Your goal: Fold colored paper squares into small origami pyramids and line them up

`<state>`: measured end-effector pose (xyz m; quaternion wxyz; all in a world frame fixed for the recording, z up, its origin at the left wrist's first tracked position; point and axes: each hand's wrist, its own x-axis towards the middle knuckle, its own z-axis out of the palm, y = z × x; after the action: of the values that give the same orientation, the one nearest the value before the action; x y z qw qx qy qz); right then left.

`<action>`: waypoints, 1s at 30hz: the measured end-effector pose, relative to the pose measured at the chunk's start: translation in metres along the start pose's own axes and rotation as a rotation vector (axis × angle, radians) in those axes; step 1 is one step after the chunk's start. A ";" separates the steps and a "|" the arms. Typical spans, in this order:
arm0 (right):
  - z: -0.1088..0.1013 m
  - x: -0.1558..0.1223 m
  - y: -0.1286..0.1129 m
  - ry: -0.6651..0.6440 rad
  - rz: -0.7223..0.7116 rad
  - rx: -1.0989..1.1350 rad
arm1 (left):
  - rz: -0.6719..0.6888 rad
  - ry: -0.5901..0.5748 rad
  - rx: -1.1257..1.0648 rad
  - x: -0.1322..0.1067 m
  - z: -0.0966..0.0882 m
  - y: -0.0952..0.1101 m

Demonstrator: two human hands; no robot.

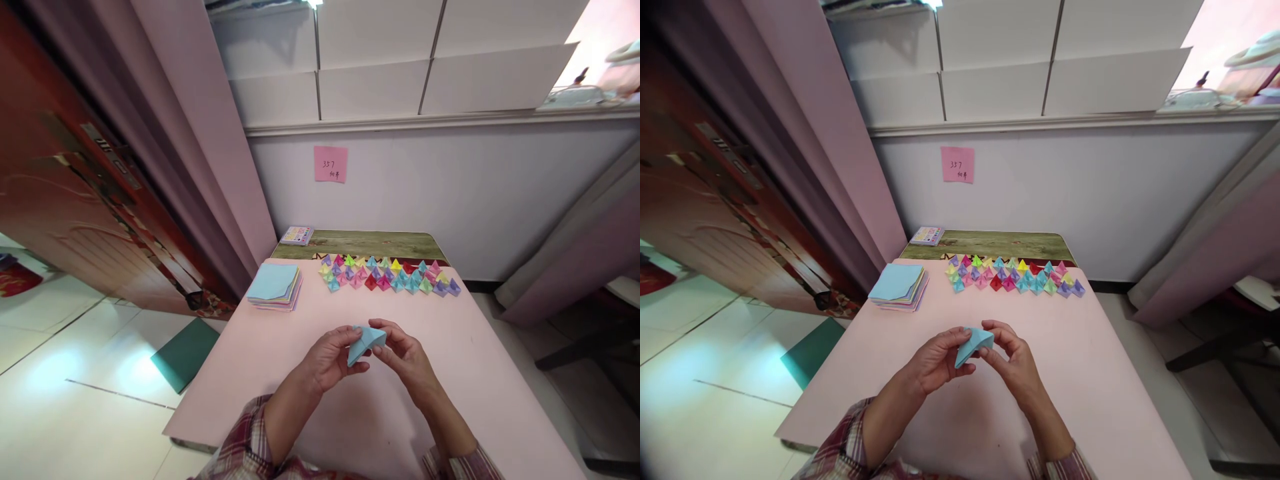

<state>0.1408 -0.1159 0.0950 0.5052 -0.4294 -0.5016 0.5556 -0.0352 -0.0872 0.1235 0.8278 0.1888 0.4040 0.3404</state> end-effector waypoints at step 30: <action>0.002 -0.003 0.004 0.230 0.139 0.051 | 0.346 0.169 0.208 -0.001 0.004 -0.008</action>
<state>0.1386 -0.1193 0.0915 0.5304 -0.5108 -0.3952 0.5490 -0.0292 -0.0930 0.1216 0.6962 0.3106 0.4664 0.4486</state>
